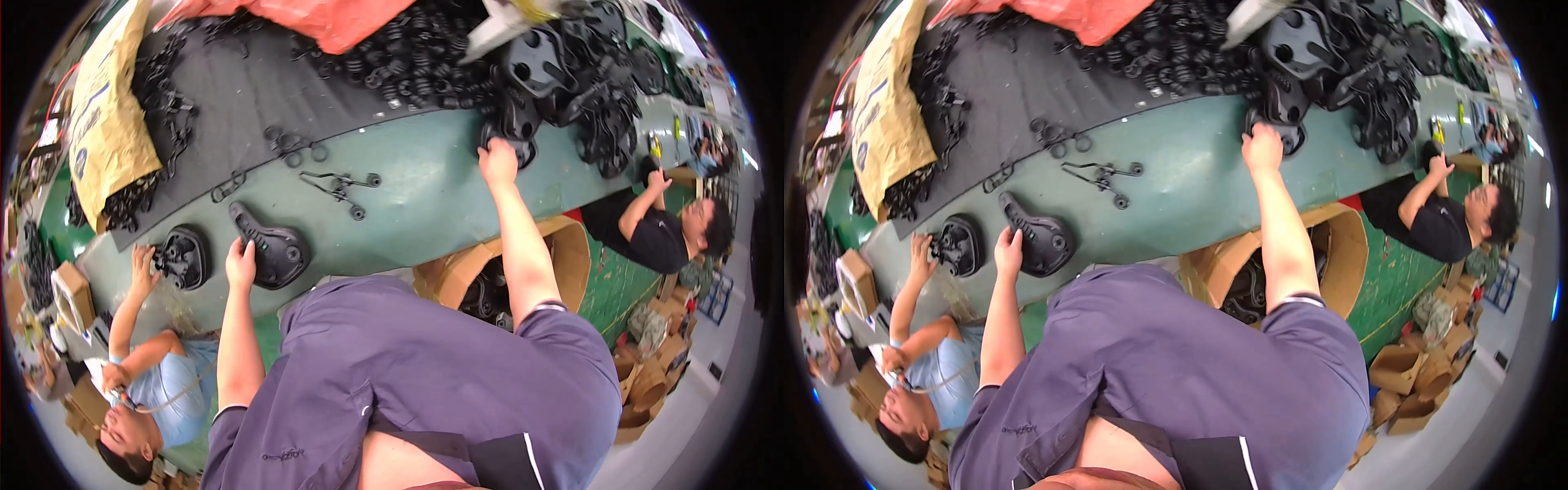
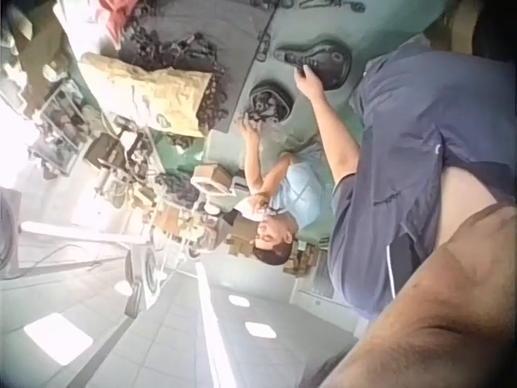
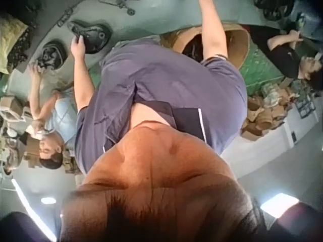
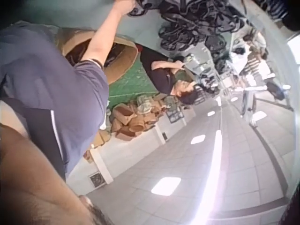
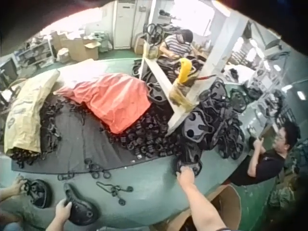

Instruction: Assembling components into bicycle seats on a factory assembly line.

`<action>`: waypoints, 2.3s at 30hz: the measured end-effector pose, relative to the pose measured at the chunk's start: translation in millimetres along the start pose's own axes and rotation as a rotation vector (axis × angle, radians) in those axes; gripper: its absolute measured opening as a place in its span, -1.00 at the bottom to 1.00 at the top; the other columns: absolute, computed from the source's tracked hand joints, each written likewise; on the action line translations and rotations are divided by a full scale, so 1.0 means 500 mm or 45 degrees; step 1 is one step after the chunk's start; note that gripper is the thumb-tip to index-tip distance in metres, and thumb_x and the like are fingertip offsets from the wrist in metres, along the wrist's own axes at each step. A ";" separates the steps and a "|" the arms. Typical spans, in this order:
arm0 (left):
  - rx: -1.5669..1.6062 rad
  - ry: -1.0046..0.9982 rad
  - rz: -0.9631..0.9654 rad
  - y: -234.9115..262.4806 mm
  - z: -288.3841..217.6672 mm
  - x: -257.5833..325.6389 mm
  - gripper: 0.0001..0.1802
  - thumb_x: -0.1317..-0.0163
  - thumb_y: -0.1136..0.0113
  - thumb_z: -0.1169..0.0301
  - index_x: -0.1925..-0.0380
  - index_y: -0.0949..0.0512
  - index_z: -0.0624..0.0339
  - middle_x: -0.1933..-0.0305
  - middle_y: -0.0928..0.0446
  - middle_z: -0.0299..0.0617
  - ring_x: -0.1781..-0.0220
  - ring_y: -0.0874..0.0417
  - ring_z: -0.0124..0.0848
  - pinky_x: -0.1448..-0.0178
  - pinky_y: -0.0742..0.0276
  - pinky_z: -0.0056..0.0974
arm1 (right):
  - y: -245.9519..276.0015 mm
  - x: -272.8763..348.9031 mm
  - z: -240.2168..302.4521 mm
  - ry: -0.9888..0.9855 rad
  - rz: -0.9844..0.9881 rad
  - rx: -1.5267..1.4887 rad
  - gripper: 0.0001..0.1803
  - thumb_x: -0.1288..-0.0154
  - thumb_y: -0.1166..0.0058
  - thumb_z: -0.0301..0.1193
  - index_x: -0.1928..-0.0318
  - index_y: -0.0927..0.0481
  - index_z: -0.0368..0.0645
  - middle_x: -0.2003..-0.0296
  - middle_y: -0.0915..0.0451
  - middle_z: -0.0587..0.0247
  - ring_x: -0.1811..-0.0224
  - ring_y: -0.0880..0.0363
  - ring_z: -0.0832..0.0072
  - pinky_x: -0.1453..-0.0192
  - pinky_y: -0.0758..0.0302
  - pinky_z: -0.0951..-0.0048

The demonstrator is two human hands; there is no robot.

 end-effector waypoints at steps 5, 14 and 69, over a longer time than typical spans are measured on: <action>-0.089 -0.174 -0.033 -0.012 -0.118 -0.020 -0.50 -0.48 -0.30 0.20 -0.28 -0.62 0.29 -0.07 -0.76 0.11 -0.11 -0.78 0.01 -0.30 -0.62 -0.05 | -0.006 0.214 0.188 0.274 0.107 -0.350 -0.84 -0.17 -0.40 -0.41 0.35 -0.66 -0.18 0.32 -0.66 -0.03 0.17 -0.64 -0.10 0.01 -0.58 -0.09; -0.833 -1.333 -0.029 -0.090 -0.520 -0.055 -0.36 -0.31 -0.19 0.51 -0.44 -0.49 0.06 -0.61 -0.36 -0.08 -0.64 -0.35 -0.04 -0.65 -0.29 0.03 | 0.061 0.279 0.403 0.669 0.464 -0.532 -0.94 -0.22 -0.31 -0.46 0.33 -0.70 -0.15 0.30 -0.67 0.09 0.11 -0.69 0.04 0.01 -0.64 0.03; -0.680 -1.065 0.079 0.055 -0.171 0.206 -0.69 -0.33 -0.35 0.31 0.04 -0.63 0.28 -0.28 -0.60 -0.01 -0.36 -0.61 -0.09 -0.43 -0.55 -0.02 | -0.062 0.535 0.943 1.147 0.759 -0.410 -0.77 -0.36 -0.20 -0.31 0.17 -0.63 -0.25 0.11 -0.58 -0.09 0.16 -0.73 -0.03 0.01 -0.69 -0.05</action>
Point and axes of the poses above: each hand's wrist, its own x-axis away from the middle knuckle, its own y-axis out of the back of the hand, z = x × y, the point moved 8 cm from there along -x, towards the middle knuckle
